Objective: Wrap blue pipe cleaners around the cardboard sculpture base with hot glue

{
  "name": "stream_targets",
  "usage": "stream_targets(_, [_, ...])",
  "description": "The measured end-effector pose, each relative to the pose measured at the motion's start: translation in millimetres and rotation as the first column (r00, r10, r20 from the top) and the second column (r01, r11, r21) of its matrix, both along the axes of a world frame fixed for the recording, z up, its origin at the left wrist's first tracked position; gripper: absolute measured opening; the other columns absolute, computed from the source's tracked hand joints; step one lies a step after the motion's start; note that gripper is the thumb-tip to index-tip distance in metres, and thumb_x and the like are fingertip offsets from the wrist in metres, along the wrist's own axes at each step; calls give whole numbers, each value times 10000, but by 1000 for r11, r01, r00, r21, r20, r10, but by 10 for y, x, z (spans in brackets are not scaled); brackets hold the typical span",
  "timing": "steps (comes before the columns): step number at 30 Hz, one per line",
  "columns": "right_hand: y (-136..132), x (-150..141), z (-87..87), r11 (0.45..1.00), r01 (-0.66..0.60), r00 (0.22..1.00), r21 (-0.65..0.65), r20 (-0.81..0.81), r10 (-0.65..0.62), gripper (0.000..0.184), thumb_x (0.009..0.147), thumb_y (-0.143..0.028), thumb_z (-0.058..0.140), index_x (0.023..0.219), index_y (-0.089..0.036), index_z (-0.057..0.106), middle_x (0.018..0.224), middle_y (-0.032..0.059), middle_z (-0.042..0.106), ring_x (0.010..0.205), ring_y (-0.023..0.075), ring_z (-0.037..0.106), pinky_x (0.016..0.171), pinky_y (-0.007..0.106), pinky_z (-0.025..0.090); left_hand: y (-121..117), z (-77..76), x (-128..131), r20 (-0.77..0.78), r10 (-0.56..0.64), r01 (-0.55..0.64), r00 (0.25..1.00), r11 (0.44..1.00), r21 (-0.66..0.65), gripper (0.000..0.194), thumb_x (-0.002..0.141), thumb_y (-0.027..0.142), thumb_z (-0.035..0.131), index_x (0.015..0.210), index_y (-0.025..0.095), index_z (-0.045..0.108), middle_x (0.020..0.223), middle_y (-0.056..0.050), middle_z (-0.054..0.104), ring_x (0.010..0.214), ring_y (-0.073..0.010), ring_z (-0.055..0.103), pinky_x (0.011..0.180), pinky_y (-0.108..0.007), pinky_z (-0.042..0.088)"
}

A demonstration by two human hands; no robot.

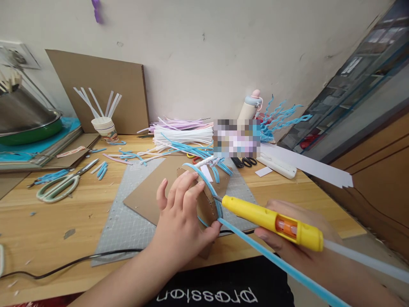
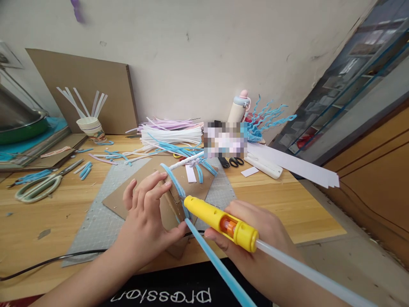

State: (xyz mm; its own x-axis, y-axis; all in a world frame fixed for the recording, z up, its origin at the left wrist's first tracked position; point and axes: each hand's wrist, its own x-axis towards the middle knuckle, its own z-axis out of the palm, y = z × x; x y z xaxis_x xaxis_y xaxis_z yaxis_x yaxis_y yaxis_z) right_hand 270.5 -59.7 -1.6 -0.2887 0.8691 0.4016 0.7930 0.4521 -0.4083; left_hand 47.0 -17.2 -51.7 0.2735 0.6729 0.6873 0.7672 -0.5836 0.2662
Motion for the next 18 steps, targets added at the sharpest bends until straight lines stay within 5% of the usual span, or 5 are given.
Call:
stream_targets(8, [49,-44,18,999,12,999,53,33,-14,365,930,-435,550,656,-244,402,553,-61,424,450,123,458,447,258,311,-1,6,7,-1,-12,12,1000,1000,1,629,707,345,706,1248,209,416,1349,-178,555,1310,-331,492,1151,-558,160])
stream_targets(12, [36,-29,20,1000,-26,999,1,37,26,240,891,-404,626,767,-244,498,730,-7,601,620,168,602,544,279,414,6,8,11,-2,-11,11,1000,1000,-3,620,710,344,703,1245,205,421,1350,-178,556,1315,-325,490,1155,-555,154])
stream_targets(18, [51,1,75,973,-122,979,197,186,85,109,903,-266,620,849,-230,533,921,67,681,829,229,679,680,321,474,16,-7,11,-3,-6,6,1000,1000,24,613,721,360,697,1245,178,436,1351,-190,555,1314,-322,489,1159,-546,150])
